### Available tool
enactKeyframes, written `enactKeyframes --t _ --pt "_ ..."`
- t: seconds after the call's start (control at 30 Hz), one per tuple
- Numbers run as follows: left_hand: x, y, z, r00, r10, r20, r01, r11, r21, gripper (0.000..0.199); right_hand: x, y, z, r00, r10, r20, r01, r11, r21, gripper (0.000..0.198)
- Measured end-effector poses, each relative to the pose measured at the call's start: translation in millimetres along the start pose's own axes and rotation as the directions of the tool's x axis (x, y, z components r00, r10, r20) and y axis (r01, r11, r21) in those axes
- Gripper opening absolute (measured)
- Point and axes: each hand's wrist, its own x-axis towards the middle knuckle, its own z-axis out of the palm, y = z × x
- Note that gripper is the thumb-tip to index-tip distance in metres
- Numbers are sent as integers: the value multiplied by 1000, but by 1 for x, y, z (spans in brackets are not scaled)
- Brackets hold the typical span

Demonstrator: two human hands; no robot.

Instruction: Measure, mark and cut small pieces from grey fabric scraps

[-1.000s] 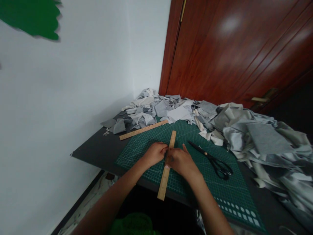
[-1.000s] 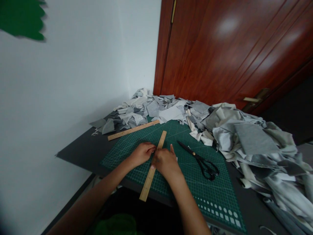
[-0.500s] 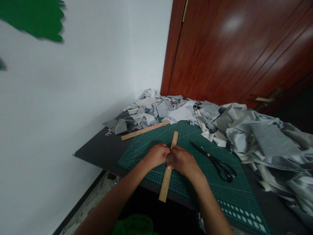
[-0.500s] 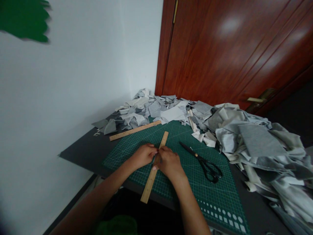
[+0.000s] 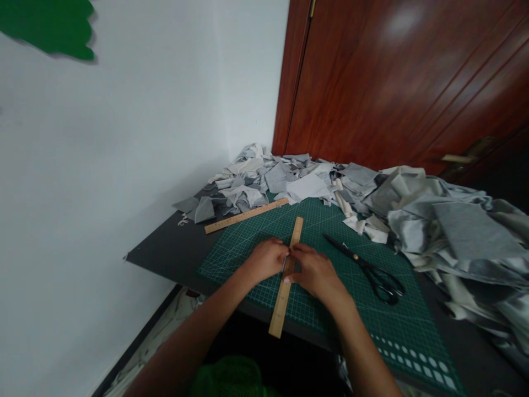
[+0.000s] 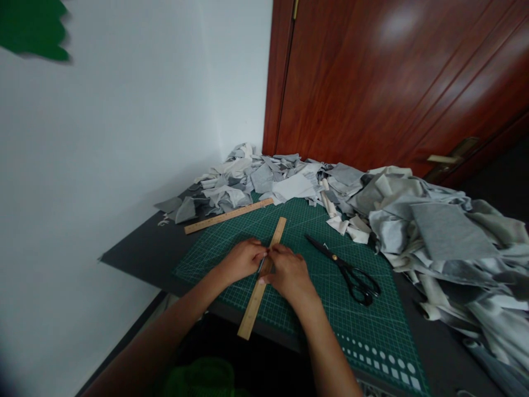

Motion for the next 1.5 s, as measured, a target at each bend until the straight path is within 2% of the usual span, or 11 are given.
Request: enactKeyframes --t 0.23,0.43,0.63,0.77,0.9,1.1,1.5 --pt "0 0 0 1000 -13 -1 13 1000 -24 28 3 3 0 1000 24 18 -24 1000 -19 46" --pt "1 -2 4 1000 -22 -13 22 998 -53 28 5 5 4 999 -29 26 29 999 -21 54" --pt "2 -9 5 999 -24 -38 19 991 -131 30 10 3 5 999 -33 23 32 999 6 59" --pt "1 -11 6 993 -74 -88 54 976 -209 15 12 1 3 999 -20 32 20 1000 16 55" --pt "1 -9 8 977 -140 -161 94 959 -268 12 11 0 0 999 -17 27 17 1000 6 47" --pt "7 -8 13 967 -174 -185 119 954 -276 16 8 1 0 999 -27 -19 28 998 60 45" --pt "12 -11 15 975 -160 -153 115 956 -270 25 7 0 -3 1000 -8 -13 9 998 67 48"
